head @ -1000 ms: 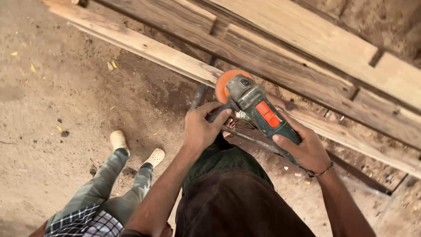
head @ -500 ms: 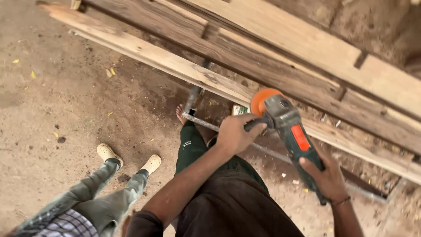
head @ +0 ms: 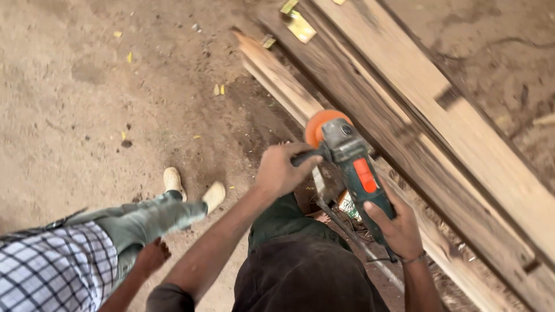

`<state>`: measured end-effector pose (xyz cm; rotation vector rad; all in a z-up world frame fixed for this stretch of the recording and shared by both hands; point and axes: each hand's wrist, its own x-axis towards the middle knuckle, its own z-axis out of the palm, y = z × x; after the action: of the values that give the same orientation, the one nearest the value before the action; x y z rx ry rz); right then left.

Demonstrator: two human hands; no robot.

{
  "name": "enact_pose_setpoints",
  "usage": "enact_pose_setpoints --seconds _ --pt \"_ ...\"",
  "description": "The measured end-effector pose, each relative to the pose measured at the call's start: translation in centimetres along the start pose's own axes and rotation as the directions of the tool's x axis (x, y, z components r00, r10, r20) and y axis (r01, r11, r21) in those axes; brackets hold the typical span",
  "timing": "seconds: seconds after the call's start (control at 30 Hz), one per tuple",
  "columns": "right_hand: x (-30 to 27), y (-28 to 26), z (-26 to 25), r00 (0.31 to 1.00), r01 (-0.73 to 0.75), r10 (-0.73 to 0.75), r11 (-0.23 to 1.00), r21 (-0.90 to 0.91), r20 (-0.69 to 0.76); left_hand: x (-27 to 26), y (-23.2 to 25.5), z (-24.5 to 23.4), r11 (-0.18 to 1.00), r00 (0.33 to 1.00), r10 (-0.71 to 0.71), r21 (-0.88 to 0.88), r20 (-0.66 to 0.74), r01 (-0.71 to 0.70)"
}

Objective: The worker is using an angle grinder with a sanding disc to smooth the surface and edges of long wooden planks.

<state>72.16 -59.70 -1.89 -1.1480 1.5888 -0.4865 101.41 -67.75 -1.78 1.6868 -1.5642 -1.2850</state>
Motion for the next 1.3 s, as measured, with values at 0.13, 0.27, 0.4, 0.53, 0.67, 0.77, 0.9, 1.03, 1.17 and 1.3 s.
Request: enact_pose_setpoints --seconds 0.13,0.27,0.4,0.53,0.67,0.77,0.9,1.03,1.17,1.3 --pt "6.0 -5.8 3.7 0.988 0.125 -0.123 0.992 -0.021 0.095 3.3 -1.0 -6.6 0.986 0.986 -0.167 0.012 -0.023 0.167" --pt "10.4 -10.9 6.6 0.987 0.056 -0.052 0.998 -0.026 0.154 6.1 -3.1 -10.9 0.931 0.939 -0.341 -0.120 0.037 0.343" --pt "13.8 -13.5 8.6 0.967 0.194 -0.185 0.980 -0.036 0.175 7.8 -5.4 -13.6 0.999 0.977 -0.043 -0.029 -0.208 0.038" --pt "16.4 -15.5 10.2 0.976 0.089 -0.072 0.993 -0.072 0.206 9.4 -6.0 -16.3 0.982 0.965 -0.190 -0.040 -0.180 0.186" --pt "16.9 -16.2 10.8 0.959 0.190 -0.171 0.980 -0.065 0.226 9.6 -5.8 -17.3 0.982 0.965 -0.190 -0.032 -0.179 0.187" --pt "16.4 -15.5 9.7 0.966 0.148 -0.119 0.983 -0.110 0.231 8.9 -6.0 -15.9 0.965 0.961 -0.253 -0.103 -0.115 0.242" --pt "17.2 -13.8 9.6 0.951 0.205 -0.184 0.977 -0.062 0.248 9.7 -7.1 -16.3 0.984 0.975 -0.170 -0.070 -0.142 0.161" --pt "17.6 -15.3 10.6 0.970 0.001 0.023 0.995 -0.098 0.243 10.7 -6.6 -17.6 0.976 0.967 -0.219 -0.025 -0.132 0.217" --pt "16.2 -15.0 9.7 0.980 -0.039 0.073 0.983 -0.182 0.183 9.4 -5.0 -16.9 0.993 0.973 -0.118 -0.032 -0.199 0.113" --pt "14.1 -15.7 8.5 0.973 0.113 -0.087 0.987 -0.113 0.214 8.4 -6.3 -14.2 0.989 0.981 -0.083 -0.135 -0.174 0.059"
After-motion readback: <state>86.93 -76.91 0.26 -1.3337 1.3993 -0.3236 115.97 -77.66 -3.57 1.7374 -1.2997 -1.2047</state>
